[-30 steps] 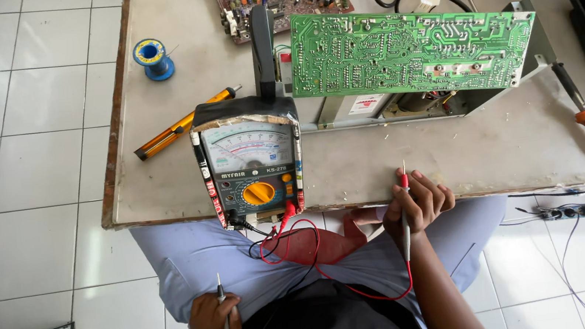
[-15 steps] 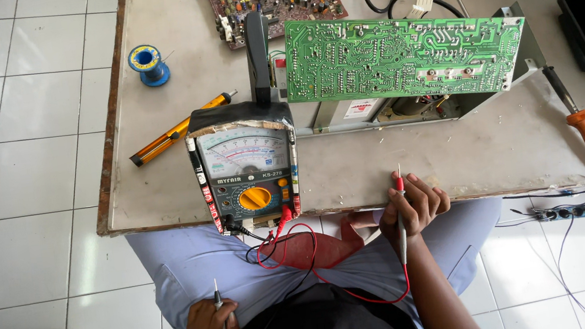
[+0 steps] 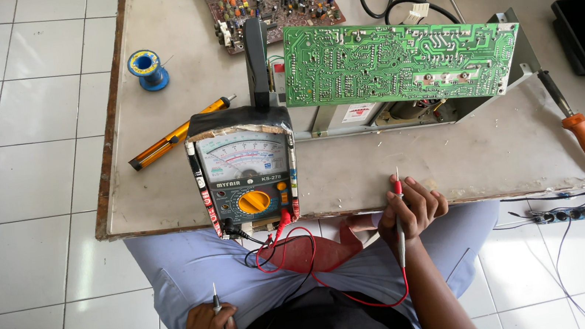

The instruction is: The person tests a circuit board with a multimeter and uses a soldering iron on it.

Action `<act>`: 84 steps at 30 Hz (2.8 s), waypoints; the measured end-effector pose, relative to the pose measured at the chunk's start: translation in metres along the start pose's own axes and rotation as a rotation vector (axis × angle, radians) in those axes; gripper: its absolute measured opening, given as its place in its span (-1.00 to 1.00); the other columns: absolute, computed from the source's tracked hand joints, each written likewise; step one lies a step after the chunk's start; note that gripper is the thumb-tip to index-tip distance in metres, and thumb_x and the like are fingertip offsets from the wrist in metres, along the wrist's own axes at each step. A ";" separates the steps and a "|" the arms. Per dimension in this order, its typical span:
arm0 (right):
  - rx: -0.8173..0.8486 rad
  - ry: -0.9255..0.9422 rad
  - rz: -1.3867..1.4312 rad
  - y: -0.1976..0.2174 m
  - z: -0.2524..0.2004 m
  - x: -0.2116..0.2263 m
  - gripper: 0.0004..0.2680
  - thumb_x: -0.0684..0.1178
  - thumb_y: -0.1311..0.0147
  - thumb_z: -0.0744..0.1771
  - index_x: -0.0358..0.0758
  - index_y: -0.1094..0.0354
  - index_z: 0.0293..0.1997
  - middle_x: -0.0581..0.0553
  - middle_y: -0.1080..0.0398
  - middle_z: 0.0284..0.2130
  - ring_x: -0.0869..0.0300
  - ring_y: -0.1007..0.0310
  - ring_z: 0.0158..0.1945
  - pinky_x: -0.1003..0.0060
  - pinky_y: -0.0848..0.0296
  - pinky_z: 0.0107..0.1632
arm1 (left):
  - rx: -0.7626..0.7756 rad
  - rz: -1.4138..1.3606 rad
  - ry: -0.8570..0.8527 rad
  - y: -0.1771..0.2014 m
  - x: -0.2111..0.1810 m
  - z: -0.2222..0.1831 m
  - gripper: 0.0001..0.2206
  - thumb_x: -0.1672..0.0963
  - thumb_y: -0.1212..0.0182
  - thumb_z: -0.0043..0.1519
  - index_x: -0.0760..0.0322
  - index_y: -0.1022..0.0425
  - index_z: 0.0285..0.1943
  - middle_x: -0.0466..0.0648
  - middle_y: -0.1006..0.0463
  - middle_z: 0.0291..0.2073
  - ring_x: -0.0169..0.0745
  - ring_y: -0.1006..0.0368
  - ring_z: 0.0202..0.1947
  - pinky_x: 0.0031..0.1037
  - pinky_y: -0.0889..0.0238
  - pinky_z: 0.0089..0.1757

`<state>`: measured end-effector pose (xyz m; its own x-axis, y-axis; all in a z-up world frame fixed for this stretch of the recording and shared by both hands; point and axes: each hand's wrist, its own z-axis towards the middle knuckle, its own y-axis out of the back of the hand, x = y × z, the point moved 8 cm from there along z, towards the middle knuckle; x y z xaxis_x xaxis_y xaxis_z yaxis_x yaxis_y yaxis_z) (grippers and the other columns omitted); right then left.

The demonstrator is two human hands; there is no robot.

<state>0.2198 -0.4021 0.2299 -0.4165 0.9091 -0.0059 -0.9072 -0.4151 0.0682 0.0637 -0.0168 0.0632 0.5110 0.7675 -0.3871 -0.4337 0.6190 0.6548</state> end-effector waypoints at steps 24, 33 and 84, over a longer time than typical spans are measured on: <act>0.029 0.037 -0.006 0.001 -0.004 -0.002 -0.87 -0.09 0.14 0.48 0.00 -0.38 -0.08 -0.11 -0.64 -0.25 0.03 -0.59 -0.16 0.10 -0.11 0.24 | -0.005 -0.001 0.003 -0.004 0.005 -0.009 -0.81 0.08 0.04 0.40 0.10 -0.54 -0.05 -0.13 -0.65 -0.24 -0.10 -0.44 -0.41 -0.24 -0.30 -0.13; 0.038 0.028 -0.012 0.000 0.000 0.000 -0.88 -0.07 0.15 0.49 0.02 -0.35 -0.10 -0.12 -0.66 -0.25 0.05 -0.59 -0.14 0.10 -0.10 0.25 | -0.001 0.000 -0.019 -0.004 0.005 -0.009 -0.81 0.08 0.04 0.40 0.11 -0.53 -0.05 -0.13 -0.66 -0.24 -0.11 -0.46 -0.41 -0.24 -0.30 -0.12; 0.068 0.040 -0.011 0.002 0.003 0.000 -0.89 -0.14 0.09 0.46 0.02 -0.36 -0.07 -0.12 -0.65 -0.25 0.06 -0.59 -0.13 0.13 -0.10 0.24 | 0.183 -0.223 -0.107 0.096 -0.100 0.482 -0.58 -0.03 -0.02 0.50 0.32 -0.47 0.36 0.11 -0.64 0.19 0.12 -0.47 0.31 -0.11 -0.17 0.18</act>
<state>0.2184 -0.4032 0.2328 -0.4093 0.9112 -0.0468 -0.9064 -0.4002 0.1353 0.3289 -0.1139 0.4779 0.6584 0.5878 -0.4701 -0.1659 0.7226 0.6711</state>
